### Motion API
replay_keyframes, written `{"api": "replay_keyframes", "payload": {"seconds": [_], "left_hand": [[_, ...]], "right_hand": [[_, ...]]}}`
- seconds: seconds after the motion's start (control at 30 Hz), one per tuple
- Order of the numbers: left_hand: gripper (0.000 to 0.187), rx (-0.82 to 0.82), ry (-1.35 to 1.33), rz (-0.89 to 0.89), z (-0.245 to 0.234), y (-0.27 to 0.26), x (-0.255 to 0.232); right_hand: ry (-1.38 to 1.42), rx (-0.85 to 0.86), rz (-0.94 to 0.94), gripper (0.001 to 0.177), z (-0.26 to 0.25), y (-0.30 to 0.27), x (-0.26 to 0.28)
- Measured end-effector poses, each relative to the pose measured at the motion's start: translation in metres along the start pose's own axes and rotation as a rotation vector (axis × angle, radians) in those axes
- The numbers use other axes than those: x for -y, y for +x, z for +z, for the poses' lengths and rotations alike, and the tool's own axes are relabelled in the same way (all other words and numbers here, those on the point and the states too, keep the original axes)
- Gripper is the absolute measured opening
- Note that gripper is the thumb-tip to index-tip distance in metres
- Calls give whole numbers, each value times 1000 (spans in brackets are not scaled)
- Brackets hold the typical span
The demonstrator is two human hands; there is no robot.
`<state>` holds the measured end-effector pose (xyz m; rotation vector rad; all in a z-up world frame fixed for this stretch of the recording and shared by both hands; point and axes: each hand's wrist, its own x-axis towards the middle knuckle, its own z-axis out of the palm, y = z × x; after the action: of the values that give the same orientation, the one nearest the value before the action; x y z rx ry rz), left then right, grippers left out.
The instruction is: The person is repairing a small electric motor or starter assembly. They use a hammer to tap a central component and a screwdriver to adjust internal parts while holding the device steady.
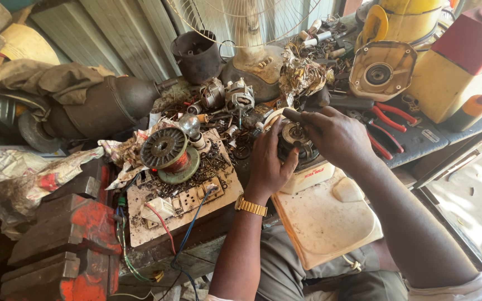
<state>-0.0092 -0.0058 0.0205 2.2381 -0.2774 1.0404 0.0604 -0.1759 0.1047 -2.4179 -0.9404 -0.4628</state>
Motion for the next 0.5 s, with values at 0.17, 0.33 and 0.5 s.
{"api": "replay_keyframes", "payload": {"seconds": [0.17, 0.33, 0.5], "left_hand": [[77, 3, 1, -16, 0, 1, -2], [77, -7, -9, -11, -2, 1, -4], [78, 1, -9, -15, -2, 1, -4]], "right_hand": [[-8, 3, -11, 29, -1, 1, -1], [-11, 15, -3, 30, -2, 0, 0], [-25, 18, -7, 29, -1, 1, -1]]}}
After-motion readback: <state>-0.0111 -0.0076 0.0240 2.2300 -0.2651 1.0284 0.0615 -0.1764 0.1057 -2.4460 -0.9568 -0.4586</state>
